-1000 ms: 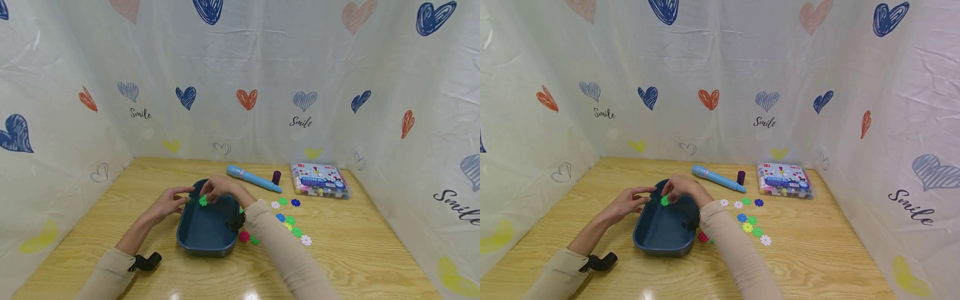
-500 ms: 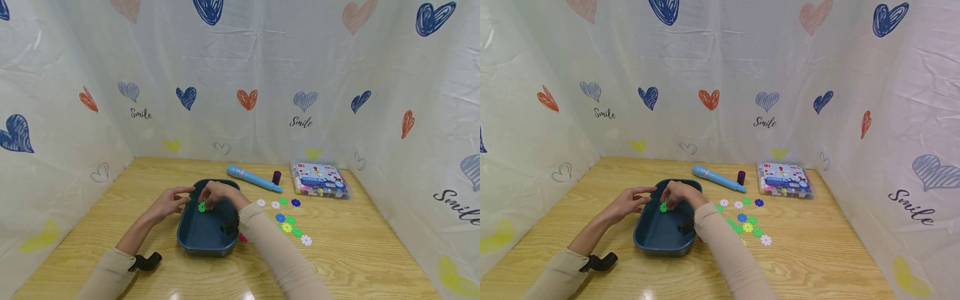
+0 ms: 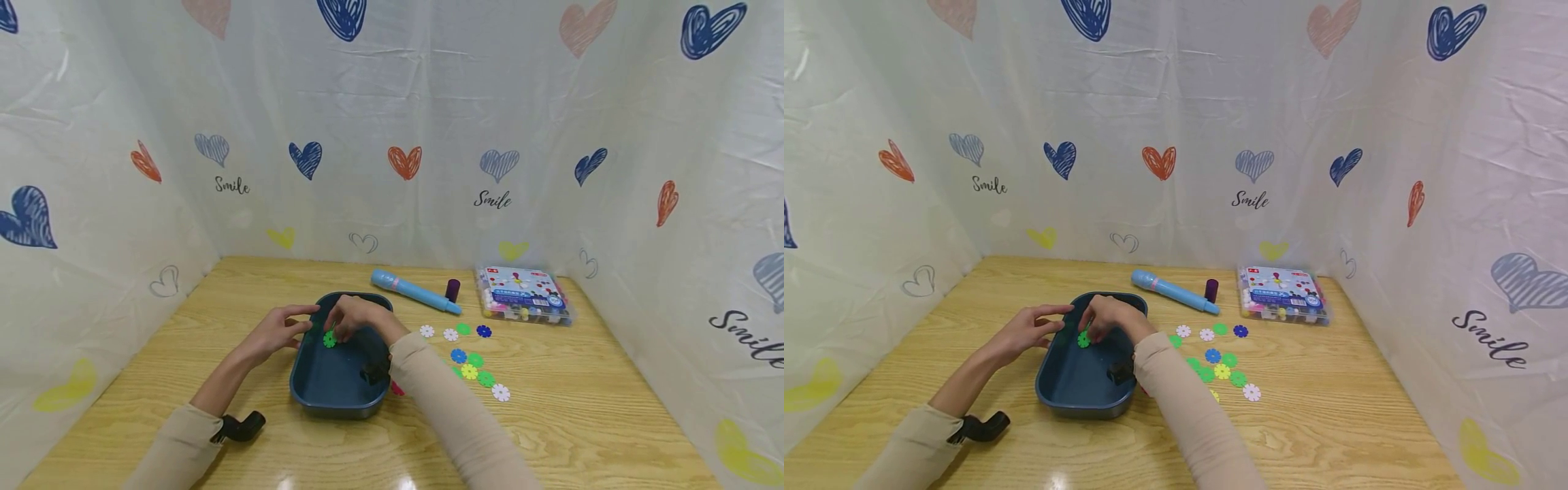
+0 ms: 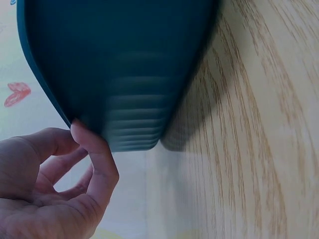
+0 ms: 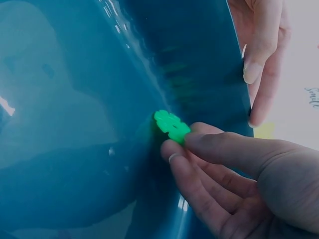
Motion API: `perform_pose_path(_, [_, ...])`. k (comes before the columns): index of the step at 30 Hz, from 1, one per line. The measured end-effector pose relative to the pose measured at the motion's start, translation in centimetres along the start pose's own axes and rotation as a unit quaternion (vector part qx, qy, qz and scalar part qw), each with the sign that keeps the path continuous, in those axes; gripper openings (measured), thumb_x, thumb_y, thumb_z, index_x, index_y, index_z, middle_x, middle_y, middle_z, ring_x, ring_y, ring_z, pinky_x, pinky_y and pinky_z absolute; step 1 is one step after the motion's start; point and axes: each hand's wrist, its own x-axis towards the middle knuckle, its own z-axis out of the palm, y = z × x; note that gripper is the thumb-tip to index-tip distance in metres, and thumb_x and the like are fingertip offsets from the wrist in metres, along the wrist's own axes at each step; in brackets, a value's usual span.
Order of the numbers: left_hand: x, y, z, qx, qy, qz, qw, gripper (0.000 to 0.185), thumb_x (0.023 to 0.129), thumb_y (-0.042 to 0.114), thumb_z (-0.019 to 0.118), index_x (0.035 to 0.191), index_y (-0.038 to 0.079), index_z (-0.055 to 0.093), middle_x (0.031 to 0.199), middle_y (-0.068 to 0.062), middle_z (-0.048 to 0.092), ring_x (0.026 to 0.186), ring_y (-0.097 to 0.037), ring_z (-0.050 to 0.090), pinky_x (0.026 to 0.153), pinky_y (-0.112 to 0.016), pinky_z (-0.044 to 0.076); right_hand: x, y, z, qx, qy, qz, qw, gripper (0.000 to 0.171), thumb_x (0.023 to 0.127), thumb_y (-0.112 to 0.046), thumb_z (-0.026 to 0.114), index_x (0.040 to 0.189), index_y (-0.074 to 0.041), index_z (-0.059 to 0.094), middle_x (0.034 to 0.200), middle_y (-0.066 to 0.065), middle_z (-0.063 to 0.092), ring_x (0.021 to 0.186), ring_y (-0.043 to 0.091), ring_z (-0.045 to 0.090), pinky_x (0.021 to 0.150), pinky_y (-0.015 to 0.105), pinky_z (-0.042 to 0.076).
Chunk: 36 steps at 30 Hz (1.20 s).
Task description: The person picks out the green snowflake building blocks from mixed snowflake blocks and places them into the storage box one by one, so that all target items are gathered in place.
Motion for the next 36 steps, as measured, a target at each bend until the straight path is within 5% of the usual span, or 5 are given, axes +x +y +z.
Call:
perform_pose_path(15, [0.0,0.1,0.1,-0.012,0.002,0.002,0.9999,0.046,0.101,0.01,0.053,0.144,-0.001,0.045,0.154,-0.027,0.032,0.125,-0.043,0.051,0.076,-0.032,0.058,-2.1,0.3,-2.2,-0.025,0.012,-0.053,0.998,0.027,0.096,0.0,0.057,0.12,0.004,0.067,0.112,0.021,0.071,0.089,0.025,0.072,0.076,0.03,0.06])
perform_pose_path(27, [0.1,0.0,0.1,-0.007,0.009,0.005,0.9999,0.046,0.1,0.008,0.053,0.144,-0.003,0.045,0.153,-0.028,0.034,0.118,-0.037,0.055,0.072,-0.029,0.058,-8.0,2.9,-6.2,-0.052,0.049,-0.125,0.989,0.029,0.097,-0.007,0.058,0.122,0.007,0.064,0.105,0.024,0.071,0.092,0.036,0.07,0.077,0.039,0.06])
perform_pose_path(36, [-0.1,0.2,0.1,-0.001,0.012,-0.001,0.9999,0.046,0.1,0.01,0.053,0.144,-0.002,0.045,0.153,-0.027,0.035,0.118,-0.037,0.055,0.076,-0.03,0.059,-14.0,6.7,-7.3,-0.056,0.085,-0.112,0.988,0.028,0.098,-0.013,0.059,0.122,0.001,0.066,0.099,0.018,0.072,0.083,0.022,0.072,0.074,0.038,0.06])
